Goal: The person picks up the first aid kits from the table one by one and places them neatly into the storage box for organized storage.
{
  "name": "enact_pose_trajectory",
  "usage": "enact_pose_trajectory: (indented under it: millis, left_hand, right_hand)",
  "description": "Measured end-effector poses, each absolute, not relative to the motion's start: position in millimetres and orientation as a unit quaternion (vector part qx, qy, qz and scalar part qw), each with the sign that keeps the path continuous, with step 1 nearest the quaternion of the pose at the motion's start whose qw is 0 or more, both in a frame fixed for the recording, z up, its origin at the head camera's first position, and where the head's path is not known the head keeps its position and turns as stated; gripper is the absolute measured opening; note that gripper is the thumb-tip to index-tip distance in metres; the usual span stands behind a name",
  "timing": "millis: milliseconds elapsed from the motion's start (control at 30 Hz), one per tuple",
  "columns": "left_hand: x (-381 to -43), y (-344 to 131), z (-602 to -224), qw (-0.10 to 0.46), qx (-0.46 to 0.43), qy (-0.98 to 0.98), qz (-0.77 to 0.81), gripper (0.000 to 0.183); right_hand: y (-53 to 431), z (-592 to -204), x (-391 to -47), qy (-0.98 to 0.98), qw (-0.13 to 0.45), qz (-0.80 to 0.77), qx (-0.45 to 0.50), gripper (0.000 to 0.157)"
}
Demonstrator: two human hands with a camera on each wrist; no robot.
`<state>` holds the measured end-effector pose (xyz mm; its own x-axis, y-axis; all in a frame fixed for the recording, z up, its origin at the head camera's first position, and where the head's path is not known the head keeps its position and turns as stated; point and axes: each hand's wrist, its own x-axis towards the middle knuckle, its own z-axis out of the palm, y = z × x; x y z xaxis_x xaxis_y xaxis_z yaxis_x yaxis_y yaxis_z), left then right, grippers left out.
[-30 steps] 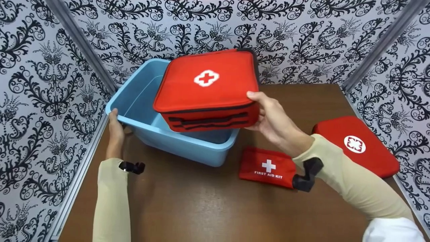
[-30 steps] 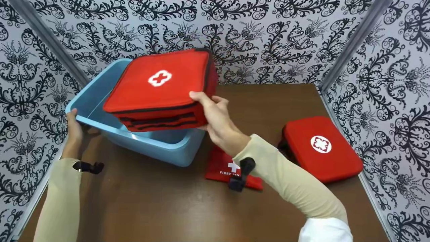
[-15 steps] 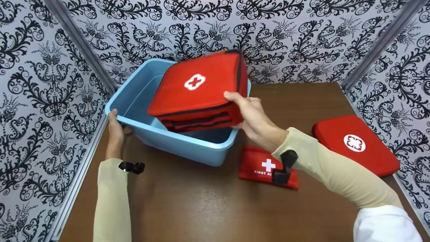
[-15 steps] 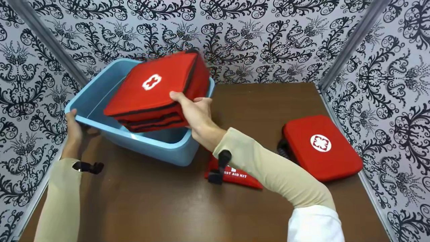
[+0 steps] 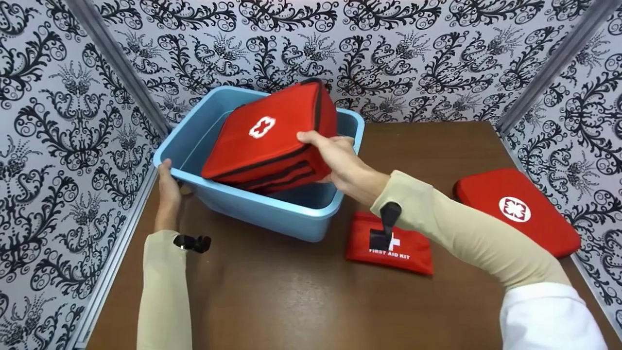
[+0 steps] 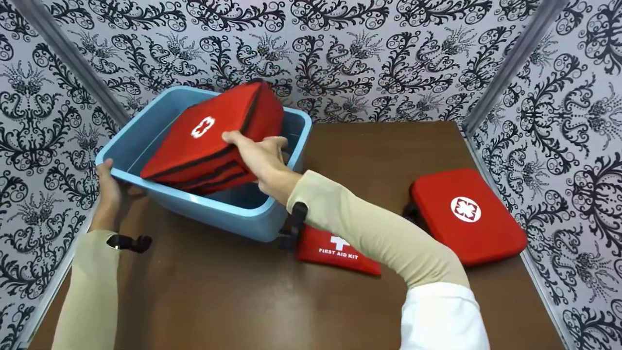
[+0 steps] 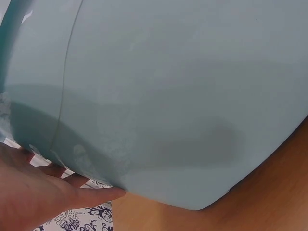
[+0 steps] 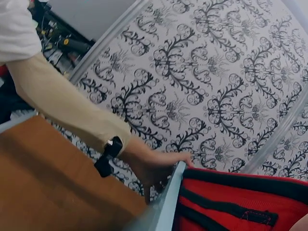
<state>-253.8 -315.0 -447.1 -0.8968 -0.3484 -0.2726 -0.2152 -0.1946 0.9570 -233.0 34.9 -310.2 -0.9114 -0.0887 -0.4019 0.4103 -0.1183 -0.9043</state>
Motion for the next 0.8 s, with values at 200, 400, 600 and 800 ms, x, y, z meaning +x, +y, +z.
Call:
enact_pose_trajectory:
  millis: [200,400,600,800]
  left_hand:
    - [-252.6,-313.5,-447.5,0.054,0.221,-0.634,-0.739,0.071]
    - [-250.8,-314.0,-449.5,0.051,0.239,-0.63,-0.737,0.069]
    - [-251.2,-312.1,-450.9,0.062,0.237,-0.633,-0.734,0.069]
    - [-253.1,-310.6,-448.4,0.053,0.234,-0.627,-0.741,0.068]
  right_hand:
    - [32.7,-302.7,-239.6,0.698,0.213,-0.677,0.094,0.051]
    - [35.7,-300.1,-253.3,0.738,0.299,-0.602,0.059,0.053]
    - [36.3,-309.5,-265.7,0.754,0.346,-0.556,0.055,0.058]
    - [29.3,-316.1,-268.0,0.729,0.349,-0.587,0.039,0.046]
